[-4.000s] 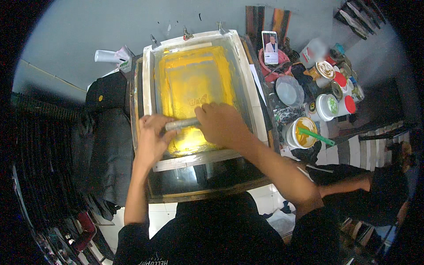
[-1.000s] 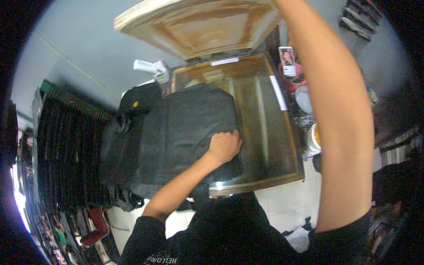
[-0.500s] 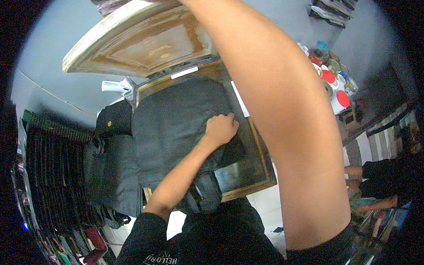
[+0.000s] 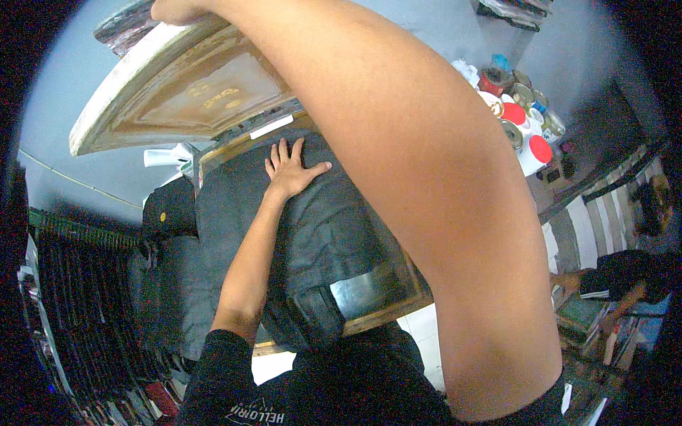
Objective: The person performs screen printing on black tote bags by placing a bag on the printing bed, lowering the screen, applying yellow ink with a squeegee, and lifting the screen to reveal the printed design. The person also stirs the yellow ink in a container with a small green tool.
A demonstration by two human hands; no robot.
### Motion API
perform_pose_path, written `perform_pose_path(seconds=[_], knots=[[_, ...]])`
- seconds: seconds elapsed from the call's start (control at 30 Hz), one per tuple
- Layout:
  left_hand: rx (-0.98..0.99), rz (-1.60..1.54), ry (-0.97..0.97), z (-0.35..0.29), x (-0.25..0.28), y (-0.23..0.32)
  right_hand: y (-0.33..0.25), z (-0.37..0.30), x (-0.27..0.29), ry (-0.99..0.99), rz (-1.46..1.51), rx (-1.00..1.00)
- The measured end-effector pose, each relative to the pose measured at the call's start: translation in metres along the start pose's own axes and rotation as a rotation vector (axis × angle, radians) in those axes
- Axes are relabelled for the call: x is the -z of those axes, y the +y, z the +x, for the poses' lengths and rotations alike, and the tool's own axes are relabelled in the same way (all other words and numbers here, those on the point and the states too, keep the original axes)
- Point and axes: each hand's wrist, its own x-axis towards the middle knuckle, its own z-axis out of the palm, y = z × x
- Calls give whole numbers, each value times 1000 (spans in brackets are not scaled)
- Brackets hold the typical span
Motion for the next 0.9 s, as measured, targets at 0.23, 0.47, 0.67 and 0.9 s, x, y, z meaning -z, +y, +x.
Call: perform_pose_path(seconds=[0.23, 0.47, 0.67, 0.9], knots=[[-2, -15, 36, 22, -3, 15, 6, 1, 1, -2, -2, 28], [30, -138, 110, 49, -5, 22, -52, 40, 9, -343, -406, -618], [184, -52, 8, 48, 2, 32, 9, 13, -6, 47, -7, -31], [192, -79, -4, 52, 8, 37, -6, 5, 4, 21, -16, -76]])
